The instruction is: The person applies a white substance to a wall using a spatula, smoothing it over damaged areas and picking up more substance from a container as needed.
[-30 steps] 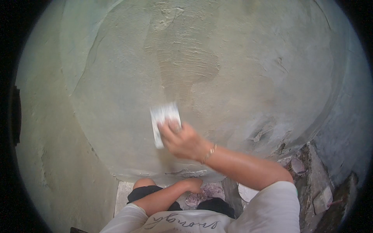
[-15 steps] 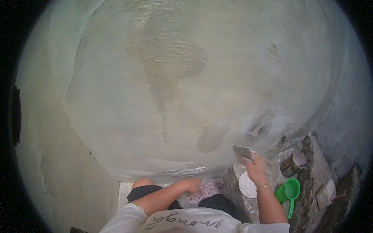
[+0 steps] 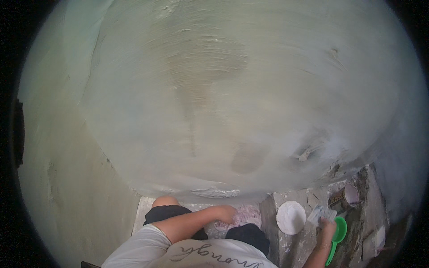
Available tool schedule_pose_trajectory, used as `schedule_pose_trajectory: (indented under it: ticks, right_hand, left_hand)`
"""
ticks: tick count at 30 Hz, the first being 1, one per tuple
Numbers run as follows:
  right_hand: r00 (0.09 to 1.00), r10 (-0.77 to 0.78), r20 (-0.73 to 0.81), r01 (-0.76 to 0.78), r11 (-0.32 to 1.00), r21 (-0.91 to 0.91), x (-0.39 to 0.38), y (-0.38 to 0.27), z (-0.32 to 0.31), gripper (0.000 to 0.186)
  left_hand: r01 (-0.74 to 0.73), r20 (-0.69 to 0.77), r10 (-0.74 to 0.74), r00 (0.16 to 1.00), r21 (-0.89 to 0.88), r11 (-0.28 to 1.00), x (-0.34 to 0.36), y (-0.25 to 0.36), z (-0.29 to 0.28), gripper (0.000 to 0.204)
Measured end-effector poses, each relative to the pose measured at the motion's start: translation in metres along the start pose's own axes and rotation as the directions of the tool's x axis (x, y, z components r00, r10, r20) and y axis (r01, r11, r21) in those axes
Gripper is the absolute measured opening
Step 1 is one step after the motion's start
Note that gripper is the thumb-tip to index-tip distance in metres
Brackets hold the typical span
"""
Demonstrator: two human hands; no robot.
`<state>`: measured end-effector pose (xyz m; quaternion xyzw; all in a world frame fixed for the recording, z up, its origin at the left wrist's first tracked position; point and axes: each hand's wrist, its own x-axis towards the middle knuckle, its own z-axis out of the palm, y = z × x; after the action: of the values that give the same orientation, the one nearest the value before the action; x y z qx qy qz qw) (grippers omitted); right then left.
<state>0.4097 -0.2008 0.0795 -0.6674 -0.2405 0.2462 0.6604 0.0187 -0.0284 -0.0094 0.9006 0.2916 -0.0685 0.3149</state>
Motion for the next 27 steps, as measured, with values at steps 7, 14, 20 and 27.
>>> schedule_pose_trajectory:
  ticks: [7,14,20,27]
  right_hand:
    - [0.982,0.141,-0.129,-0.153,0.984,-0.087,-0.016,-0.003,0.010,0.013]
    - [0.990,0.129,-0.056,-0.139,0.962,-0.235,-0.012,-0.003,0.024,0.014]
    - [0.991,0.125,-0.055,-0.134,0.967,-0.218,-0.022,-0.014,0.051,0.023]
    - [0.995,0.099,-0.021,-0.100,0.941,-0.324,-0.028,-0.022,0.071,0.014]
  left_hand:
    - [0.039,-0.038,-0.042,0.998,-0.081,0.996,-0.021,0.025,-0.021,0.033]
    - [0.021,0.006,-0.021,1.000,-0.098,0.995,-0.028,0.020,-0.031,0.047]
    - [0.017,-0.017,-0.019,1.000,-0.121,0.992,-0.040,0.019,-0.039,0.045]
    - [0.026,-0.063,-0.035,0.997,-0.136,0.990,-0.040,0.013,-0.034,0.047]
